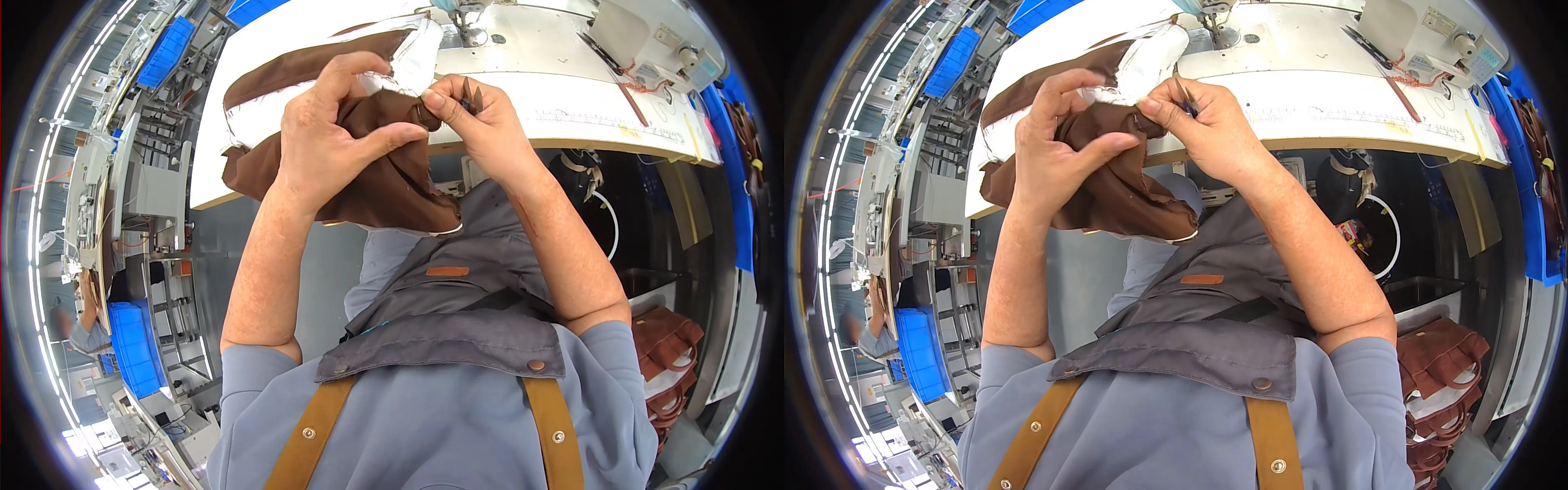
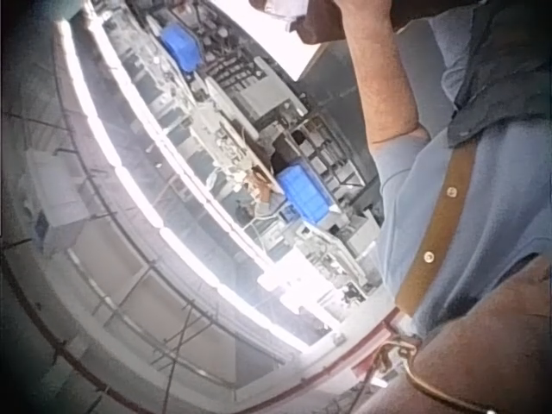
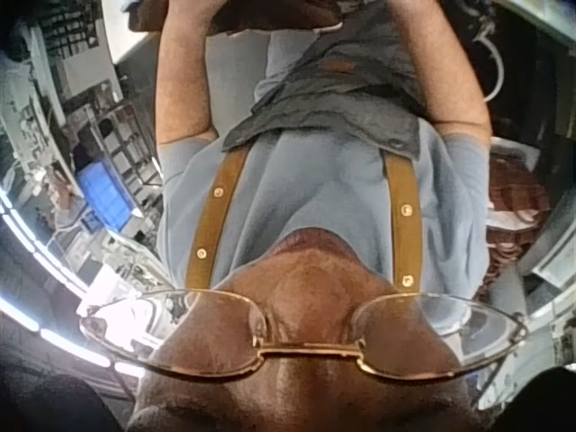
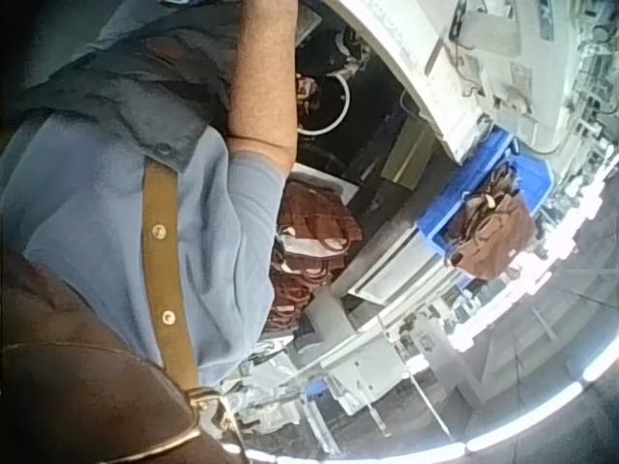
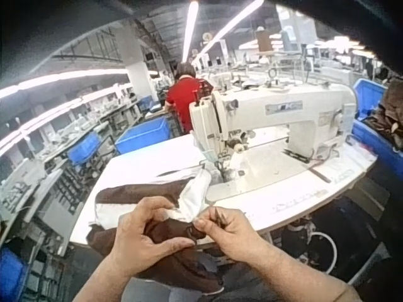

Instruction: The worker is seen assembling and sewing parts of a leather bag using a sewing machine.

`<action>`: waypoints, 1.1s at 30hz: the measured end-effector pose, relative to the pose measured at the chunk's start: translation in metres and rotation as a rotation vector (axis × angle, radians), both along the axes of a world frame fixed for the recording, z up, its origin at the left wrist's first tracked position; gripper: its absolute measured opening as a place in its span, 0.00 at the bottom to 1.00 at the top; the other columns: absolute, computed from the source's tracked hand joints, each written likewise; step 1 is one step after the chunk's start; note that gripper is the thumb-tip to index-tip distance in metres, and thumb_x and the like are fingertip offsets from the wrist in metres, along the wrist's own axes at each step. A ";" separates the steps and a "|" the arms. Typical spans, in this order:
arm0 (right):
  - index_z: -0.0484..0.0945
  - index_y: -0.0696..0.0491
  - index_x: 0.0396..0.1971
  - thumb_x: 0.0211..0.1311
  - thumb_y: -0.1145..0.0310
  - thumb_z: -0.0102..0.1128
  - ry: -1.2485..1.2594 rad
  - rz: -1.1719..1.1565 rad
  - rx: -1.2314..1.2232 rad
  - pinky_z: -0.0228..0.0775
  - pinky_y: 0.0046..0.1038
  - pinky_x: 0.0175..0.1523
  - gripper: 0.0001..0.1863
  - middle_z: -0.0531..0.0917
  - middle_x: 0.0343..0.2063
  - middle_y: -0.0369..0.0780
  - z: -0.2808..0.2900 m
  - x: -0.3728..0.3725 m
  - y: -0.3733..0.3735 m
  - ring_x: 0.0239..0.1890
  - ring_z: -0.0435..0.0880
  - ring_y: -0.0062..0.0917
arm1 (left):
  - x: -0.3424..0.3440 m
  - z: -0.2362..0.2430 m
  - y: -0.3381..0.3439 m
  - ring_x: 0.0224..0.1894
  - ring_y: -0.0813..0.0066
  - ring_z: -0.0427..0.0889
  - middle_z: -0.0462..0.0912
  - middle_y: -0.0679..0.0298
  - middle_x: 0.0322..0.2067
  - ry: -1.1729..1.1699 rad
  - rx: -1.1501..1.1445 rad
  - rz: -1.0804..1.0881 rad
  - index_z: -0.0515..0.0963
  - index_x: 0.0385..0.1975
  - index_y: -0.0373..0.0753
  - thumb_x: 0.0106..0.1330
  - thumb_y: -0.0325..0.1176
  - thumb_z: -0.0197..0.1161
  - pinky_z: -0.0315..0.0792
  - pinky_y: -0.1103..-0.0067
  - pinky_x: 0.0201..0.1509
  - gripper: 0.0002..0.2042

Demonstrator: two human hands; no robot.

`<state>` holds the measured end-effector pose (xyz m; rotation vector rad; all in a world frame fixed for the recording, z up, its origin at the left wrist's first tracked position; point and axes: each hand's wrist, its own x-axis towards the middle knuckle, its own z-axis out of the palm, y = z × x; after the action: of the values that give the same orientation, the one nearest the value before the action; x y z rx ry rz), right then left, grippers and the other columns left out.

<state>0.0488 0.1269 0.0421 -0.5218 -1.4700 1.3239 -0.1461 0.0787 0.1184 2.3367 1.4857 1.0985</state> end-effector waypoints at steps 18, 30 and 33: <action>0.87 0.57 0.36 0.64 0.66 0.69 -0.389 -0.097 0.028 0.75 0.21 0.39 0.09 0.89 0.29 0.38 -0.030 0.034 -0.038 0.32 0.84 0.17 | 0.034 -0.097 -0.047 0.25 0.80 0.74 0.79 0.74 0.28 0.339 0.738 0.129 0.83 0.28 0.44 0.56 0.30 0.70 0.63 0.79 0.34 0.03; 0.87 0.58 0.38 0.64 0.71 0.67 -0.548 -0.092 0.159 0.76 0.23 0.36 0.07 0.89 0.29 0.39 -0.017 0.031 -0.034 0.30 0.86 0.20 | 0.064 -0.107 -0.070 0.27 0.76 0.83 0.84 0.61 0.32 -1.233 -0.731 0.099 0.81 0.42 0.31 0.71 0.38 0.66 0.75 0.81 0.32 0.14; 0.86 0.58 0.39 0.64 0.73 0.67 -0.605 -0.114 0.220 0.78 0.22 0.36 0.07 0.89 0.30 0.40 -0.014 0.032 -0.037 0.31 0.87 0.22 | 0.062 -0.098 -0.066 0.27 0.76 0.83 0.84 0.61 0.31 -1.335 -0.760 0.152 0.82 0.41 0.32 0.70 0.36 0.67 0.74 0.81 0.32 0.12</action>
<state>0.0809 0.0902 0.0277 -0.8956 -2.0135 0.9339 -0.0837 0.0131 0.0206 0.6406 1.1286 1.3208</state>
